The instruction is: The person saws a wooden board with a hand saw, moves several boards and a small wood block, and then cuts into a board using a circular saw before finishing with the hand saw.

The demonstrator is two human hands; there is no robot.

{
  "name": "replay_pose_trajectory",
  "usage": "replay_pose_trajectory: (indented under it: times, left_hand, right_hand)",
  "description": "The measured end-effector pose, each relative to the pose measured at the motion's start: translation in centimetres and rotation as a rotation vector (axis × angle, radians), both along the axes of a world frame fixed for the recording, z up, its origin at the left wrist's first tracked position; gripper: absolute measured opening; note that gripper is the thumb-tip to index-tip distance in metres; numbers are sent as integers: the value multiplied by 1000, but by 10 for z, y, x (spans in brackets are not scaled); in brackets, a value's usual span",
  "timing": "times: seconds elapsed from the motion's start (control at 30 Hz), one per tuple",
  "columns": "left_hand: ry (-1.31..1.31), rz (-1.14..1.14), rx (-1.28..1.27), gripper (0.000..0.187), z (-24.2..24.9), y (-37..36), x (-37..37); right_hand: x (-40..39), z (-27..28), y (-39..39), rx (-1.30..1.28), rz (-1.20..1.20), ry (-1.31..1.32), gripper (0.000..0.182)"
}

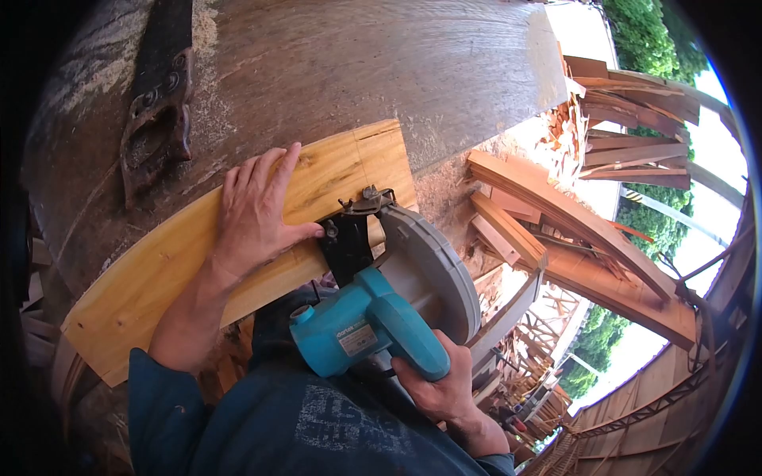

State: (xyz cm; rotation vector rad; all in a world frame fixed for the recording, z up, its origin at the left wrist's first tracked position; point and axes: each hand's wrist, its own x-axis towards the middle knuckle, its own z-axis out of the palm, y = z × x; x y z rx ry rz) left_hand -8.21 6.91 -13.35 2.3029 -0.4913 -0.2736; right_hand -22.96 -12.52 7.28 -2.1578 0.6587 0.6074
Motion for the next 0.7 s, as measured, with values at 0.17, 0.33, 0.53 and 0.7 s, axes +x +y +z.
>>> replay_pose_trajectory:
  times: [0.17, 0.33, 0.53, 0.7]
  left_hand:
    - [18, 17, -25, 112, 1, 1, 2]
    - [18, 36, -46, 106, 1, 2, 4]
    - [-26, 53, -67, 90, 3, 5, 9]
    - [65, 58, -108, 87, 2, 7, 13]
  right_hand:
    - [1, -1, 1, -8, -7, -16, 27]
    - [4, -3, -1, 14, 7, -19, 27]
    - [13, -2, 1, 15, 13, -6, 25]
    - [21, -1, 3, 7, 33, -11, 25]
